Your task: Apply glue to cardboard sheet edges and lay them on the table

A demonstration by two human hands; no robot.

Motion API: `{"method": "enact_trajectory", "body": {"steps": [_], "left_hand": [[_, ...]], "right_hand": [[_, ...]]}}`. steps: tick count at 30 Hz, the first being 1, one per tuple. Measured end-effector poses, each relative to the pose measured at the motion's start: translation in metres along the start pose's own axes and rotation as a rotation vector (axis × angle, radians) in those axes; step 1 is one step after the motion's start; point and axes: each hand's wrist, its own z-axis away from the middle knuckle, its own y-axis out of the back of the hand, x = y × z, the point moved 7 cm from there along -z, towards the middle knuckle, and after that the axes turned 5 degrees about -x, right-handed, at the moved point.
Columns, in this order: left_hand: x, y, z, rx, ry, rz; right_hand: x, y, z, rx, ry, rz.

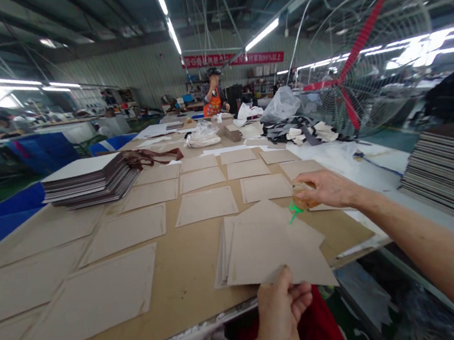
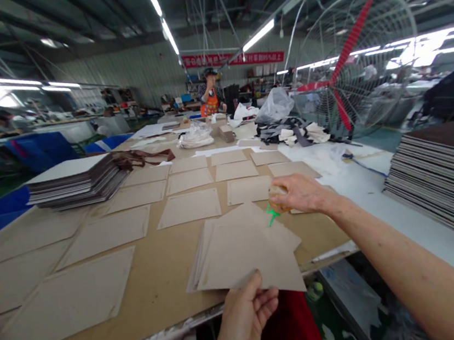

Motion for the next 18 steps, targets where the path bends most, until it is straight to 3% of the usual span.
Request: {"method": "enact_trajectory", "body": {"steps": [8,18], "left_hand": [[-0.006,0.006,-0.007,-0.020,0.017,-0.071],[-0.004,0.007,-0.006,-0.014,0.012,-0.079]], "right_hand": [[0.018,0.005,0.027,0.056,-0.041,-0.014],[-0.014,0.008,0.092,0.053,0.048,-0.063]]}}
